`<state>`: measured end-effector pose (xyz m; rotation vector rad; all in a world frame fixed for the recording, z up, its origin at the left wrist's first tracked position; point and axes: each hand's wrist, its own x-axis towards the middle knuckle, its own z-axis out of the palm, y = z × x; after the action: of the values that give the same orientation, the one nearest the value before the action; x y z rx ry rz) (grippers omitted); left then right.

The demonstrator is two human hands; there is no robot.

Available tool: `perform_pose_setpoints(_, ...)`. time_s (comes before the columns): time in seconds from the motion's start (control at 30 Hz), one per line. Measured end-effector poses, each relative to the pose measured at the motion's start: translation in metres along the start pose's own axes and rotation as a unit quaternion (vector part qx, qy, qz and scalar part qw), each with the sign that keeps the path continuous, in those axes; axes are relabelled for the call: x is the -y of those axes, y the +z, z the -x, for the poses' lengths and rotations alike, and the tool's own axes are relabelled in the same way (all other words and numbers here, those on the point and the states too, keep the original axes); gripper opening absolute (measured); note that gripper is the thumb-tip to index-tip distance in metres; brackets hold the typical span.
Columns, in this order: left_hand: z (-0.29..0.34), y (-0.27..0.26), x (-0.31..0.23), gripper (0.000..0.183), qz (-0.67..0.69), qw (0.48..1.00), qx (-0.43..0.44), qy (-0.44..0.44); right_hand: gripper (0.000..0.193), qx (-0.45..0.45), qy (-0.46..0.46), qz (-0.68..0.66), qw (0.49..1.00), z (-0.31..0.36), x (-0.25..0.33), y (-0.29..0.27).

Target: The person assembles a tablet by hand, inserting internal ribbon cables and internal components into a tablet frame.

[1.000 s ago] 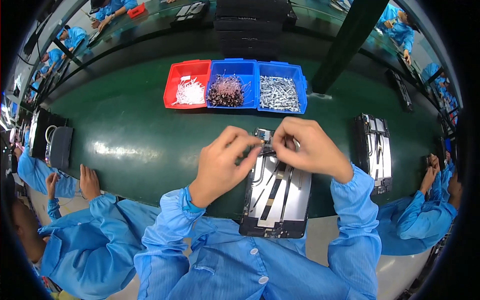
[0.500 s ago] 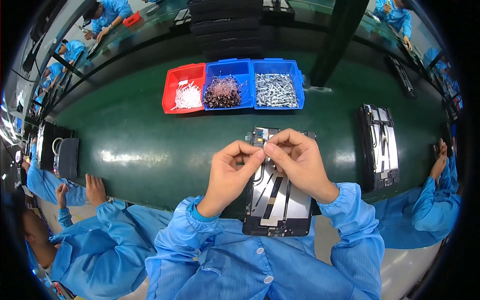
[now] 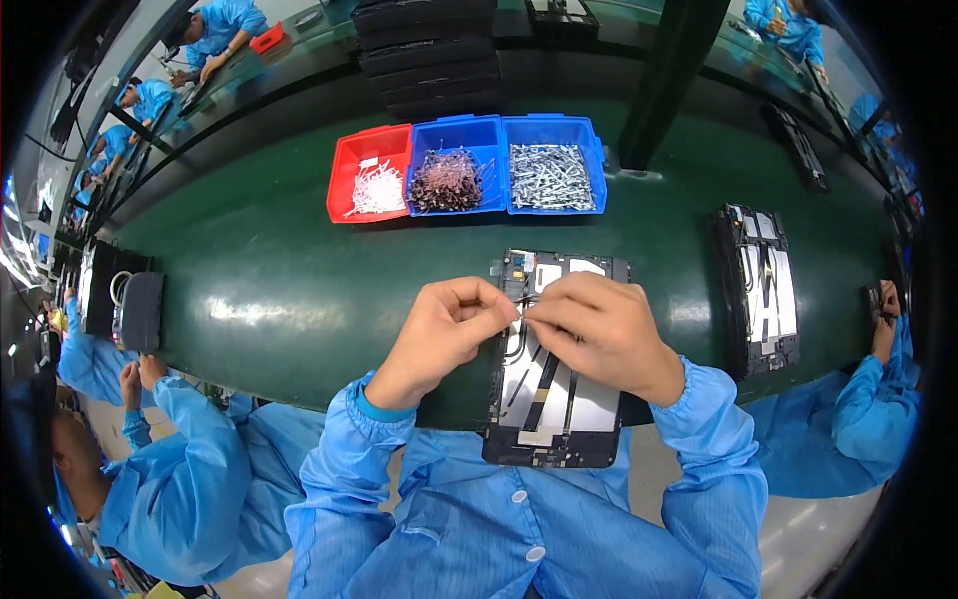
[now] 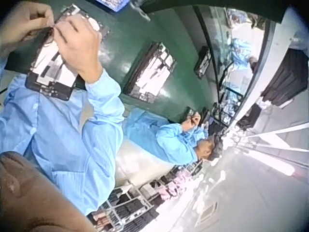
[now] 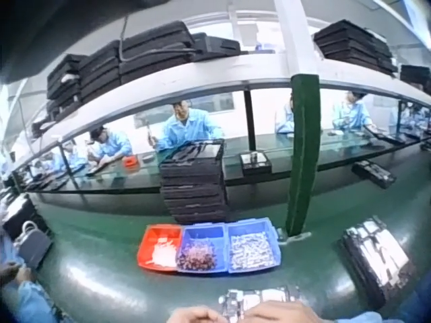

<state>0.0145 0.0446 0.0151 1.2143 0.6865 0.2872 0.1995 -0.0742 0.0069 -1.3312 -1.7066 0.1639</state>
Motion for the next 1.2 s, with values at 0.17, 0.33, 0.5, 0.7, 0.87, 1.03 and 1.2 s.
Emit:
perform_pose_setpoints(0.17, -0.021, -0.020, -0.003, 0.006, -0.094, 0.958, -0.183, 0.198, 0.013, -0.075, -0.050, 0.022, 0.996, 0.003, 0.003, 0.000)
perform_pose_setpoints(0.33, -0.067, -0.104, -0.009, 0.012, -0.247, 0.742, -0.463, 0.418, 0.005, -0.088, 0.128, -0.115, 0.981, 0.012, 0.006, -0.013)
perform_pose_setpoints(0.5, -0.041, -0.081, 0.014, 0.026, -0.528, 0.714, -0.389, 0.247, 0.003, -0.106, 0.253, -0.209, 0.939, 0.035, -0.008, -0.013)
perform_pose_setpoints(0.7, 0.007, -0.005, 0.035, 0.034, -0.383, 0.922, -0.044, 0.042, 0.009, -0.147, 0.319, -0.306, 0.885, 0.050, -0.016, -0.015)
perform_pose_setpoints(0.87, 0.008, -0.007, 0.042, 0.027, -0.309, 0.950, -0.048, 0.022, 0.009, -0.178, 0.303, -0.314, 0.882, 0.042, -0.018, -0.025)
perform_pose_setpoints(1.03, 0.019, -0.022, 0.021, 0.020, -0.204, 0.976, -0.028, -0.075, 0.009, -0.179, 0.272, -0.308, 0.894, 0.014, -0.008, -0.046)
perform_pose_setpoints(1.2, 0.025, -0.007, -0.001, 0.035, -0.032, 0.985, 0.116, -0.125, 0.012, -0.167, 0.187, -0.344, 0.905, -0.031, 0.022, -0.070)
